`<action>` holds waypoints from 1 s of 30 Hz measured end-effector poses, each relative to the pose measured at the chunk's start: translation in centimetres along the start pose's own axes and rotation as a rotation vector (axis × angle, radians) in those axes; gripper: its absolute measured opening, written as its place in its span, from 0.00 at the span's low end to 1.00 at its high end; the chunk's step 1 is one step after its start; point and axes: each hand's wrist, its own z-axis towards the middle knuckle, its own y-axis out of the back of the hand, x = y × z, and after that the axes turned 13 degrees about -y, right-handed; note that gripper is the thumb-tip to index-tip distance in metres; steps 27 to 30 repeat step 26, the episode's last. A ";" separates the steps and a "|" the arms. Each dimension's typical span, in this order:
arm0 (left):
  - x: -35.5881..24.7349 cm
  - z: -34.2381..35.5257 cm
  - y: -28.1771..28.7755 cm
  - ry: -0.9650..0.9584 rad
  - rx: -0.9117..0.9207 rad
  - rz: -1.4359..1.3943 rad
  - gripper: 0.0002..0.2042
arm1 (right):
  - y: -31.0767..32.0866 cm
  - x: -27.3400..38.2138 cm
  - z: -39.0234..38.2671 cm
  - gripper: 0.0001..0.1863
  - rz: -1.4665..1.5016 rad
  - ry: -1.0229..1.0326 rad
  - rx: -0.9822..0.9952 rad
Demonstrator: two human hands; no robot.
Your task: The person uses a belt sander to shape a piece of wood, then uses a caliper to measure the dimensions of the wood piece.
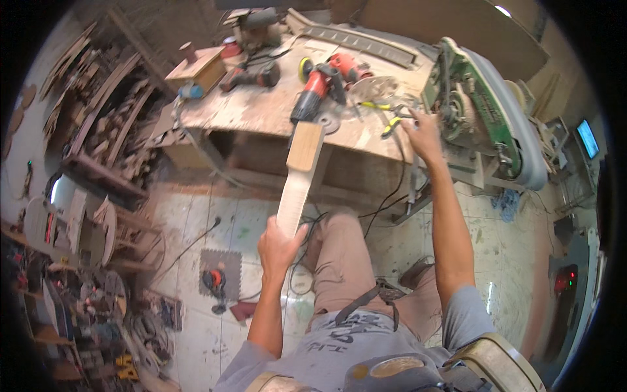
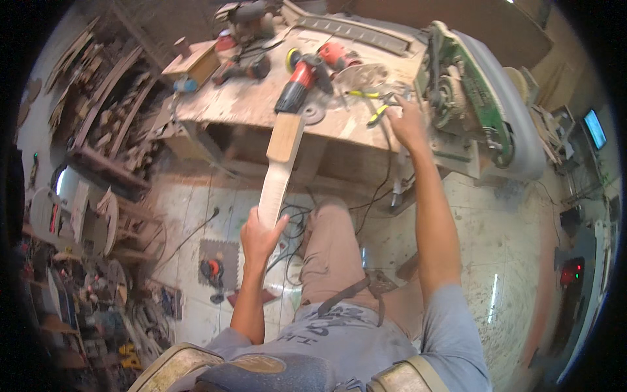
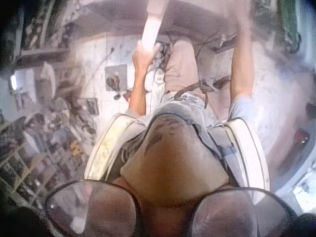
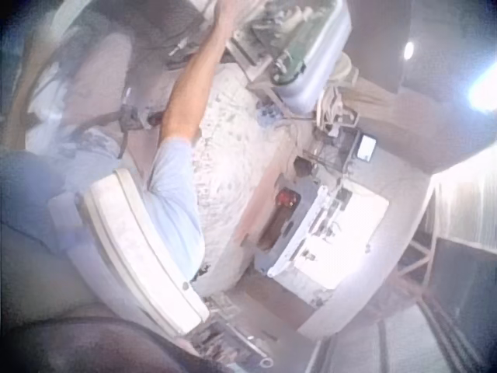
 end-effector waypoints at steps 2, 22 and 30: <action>-0.9 1.4 1.0 -0.017 -0.039 0.054 0.33 | 1.4 1.7 -3.6 0.24 0.189 0.088 0.041; 4.5 35.1 1.5 -0.226 0.016 0.273 0.34 | 11.3 -6.8 -23.1 0.12 0.706 -0.532 0.124; 4.7 38.2 -0.7 -0.300 0.116 0.465 0.44 | 12.6 -12.4 -25.1 0.14 0.668 -0.677 -0.088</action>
